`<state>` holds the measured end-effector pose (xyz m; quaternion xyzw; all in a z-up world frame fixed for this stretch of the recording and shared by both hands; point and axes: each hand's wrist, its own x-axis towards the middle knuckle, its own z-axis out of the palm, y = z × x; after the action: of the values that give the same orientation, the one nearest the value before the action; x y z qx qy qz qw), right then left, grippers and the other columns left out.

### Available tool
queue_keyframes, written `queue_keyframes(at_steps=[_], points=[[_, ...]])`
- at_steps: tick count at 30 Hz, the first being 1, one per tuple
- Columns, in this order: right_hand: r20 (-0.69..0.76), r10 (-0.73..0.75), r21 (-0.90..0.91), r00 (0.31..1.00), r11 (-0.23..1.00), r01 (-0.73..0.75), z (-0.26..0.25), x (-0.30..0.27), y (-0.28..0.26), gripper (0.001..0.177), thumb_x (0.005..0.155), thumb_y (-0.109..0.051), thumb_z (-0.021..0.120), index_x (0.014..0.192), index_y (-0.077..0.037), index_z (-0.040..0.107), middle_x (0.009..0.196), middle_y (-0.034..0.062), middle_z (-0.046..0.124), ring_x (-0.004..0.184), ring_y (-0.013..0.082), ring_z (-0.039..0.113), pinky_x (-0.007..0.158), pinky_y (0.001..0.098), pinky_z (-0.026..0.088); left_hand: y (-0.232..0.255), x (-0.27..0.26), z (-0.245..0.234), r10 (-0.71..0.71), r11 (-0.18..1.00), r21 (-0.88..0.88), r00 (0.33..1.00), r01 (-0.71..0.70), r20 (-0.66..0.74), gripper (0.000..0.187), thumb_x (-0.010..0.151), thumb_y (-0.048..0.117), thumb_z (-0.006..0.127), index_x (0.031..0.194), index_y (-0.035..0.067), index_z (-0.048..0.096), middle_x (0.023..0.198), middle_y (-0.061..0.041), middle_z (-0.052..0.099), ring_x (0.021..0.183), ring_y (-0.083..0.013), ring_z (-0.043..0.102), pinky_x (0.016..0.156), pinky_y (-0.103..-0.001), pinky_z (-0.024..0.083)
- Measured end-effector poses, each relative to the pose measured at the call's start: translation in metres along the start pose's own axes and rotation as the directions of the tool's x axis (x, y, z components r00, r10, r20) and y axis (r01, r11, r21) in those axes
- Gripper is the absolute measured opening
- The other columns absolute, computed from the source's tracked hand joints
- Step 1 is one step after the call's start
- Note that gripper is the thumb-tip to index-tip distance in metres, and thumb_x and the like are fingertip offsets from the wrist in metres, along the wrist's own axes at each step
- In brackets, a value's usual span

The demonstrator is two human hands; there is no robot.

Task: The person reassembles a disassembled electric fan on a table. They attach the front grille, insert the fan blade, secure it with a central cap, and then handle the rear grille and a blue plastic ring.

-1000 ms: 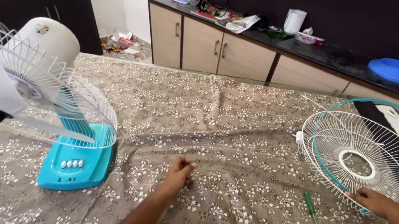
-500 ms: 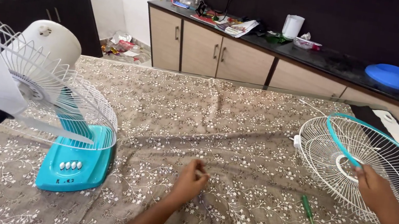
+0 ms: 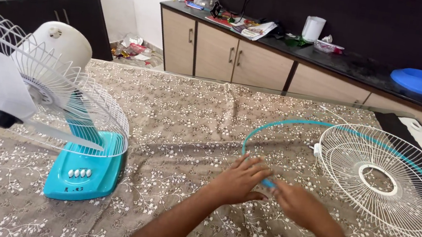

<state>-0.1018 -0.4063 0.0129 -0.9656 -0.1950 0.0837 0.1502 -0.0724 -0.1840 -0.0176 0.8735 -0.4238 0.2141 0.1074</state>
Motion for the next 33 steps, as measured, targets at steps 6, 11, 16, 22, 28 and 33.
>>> queue_keyframes(at_steps=[6,11,16,22,28,33], points=[[-0.014,-0.027,0.139,1.0,0.99,0.029,-0.005,-0.011,-0.004,0.053,0.097,-0.049,0.051,0.143,-0.023,0.056,0.118,0.007,0.076,0.107,0.0208,0.072,0.09,0.0433,0.059,-0.038,-0.039,0.014,0.043,0.95,-0.313,0.995,-0.013,0.089,0.042,0.098,0.056,0.053,0.113,0.024,0.075,0.133,0.002,0.072,0.114,-0.0212,0.066,0.108,-0.052,0.036],[-0.303,0.471,0.318,0.829,0.87,-0.378,-0.046,-0.025,0.072,0.037,0.099,-0.04,0.056,0.126,-0.019,0.07,0.117,0.005,0.077,0.1,0.0227,0.074,0.086,0.0449,0.061,-0.085,-0.083,-0.003,-0.094,0.963,-0.236,0.984,0.128,0.153,0.038,0.098,0.052,0.057,0.108,0.022,0.077,0.1,-0.003,0.076,0.102,-0.0228,0.068,0.104,-0.049,0.04],[-0.66,0.518,0.177,0.544,0.811,-0.557,-0.066,-0.052,0.191,0.058,0.102,-0.056,0.063,0.127,-0.004,0.068,0.123,0.0152,0.072,0.094,0.0314,0.072,0.082,0.0494,0.058,-0.117,-0.117,-0.018,-0.267,0.93,-0.186,0.931,0.317,0.25,0.048,0.093,0.059,0.061,0.085,0.014,0.076,0.069,-0.006,0.068,0.078,-0.0257,0.066,0.1,-0.045,0.044],[-0.32,0.718,0.196,0.618,0.688,-0.699,-0.061,-0.032,0.265,0.057,0.093,-0.054,0.067,0.126,-0.008,0.07,0.121,0.0156,0.077,0.107,0.0311,0.077,0.094,0.0486,0.061,-0.138,-0.136,-0.024,-0.394,0.882,-0.188,0.895,0.432,0.209,0.051,0.092,0.061,0.061,0.084,0.013,0.076,0.064,-0.01,0.065,0.07,-0.0295,0.065,0.091,-0.046,0.048],[0.15,0.376,0.339,0.914,0.849,-0.405,-0.008,-0.028,0.221,0.04,0.098,-0.04,0.052,0.121,-0.011,0.068,0.1,0.0157,0.076,0.09,0.0257,0.074,0.088,0.0428,0.062,-0.134,-0.141,-0.025,-0.43,0.876,-0.21,0.901,0.433,0.065,0.05,0.089,0.061,0.061,0.088,0.015,0.081,0.066,-0.009,0.071,0.07,-0.0302,0.07,0.091,-0.049,0.046],[0.09,0.592,0.291,0.801,0.754,-0.589,0.022,-0.028,0.178,0.044,0.103,-0.039,0.047,0.139,-0.017,0.059,0.104,0.0113,0.079,0.087,0.0245,0.073,0.089,0.0439,0.065,-0.125,-0.132,-0.016,-0.489,0.851,-0.135,0.859,0.508,0.149,0.055,0.089,0.063,0.062,0.077,0.012,0.08,0.062,-0.012,0.068,0.071,-0.0307,0.069,0.097,-0.047,0.045]])
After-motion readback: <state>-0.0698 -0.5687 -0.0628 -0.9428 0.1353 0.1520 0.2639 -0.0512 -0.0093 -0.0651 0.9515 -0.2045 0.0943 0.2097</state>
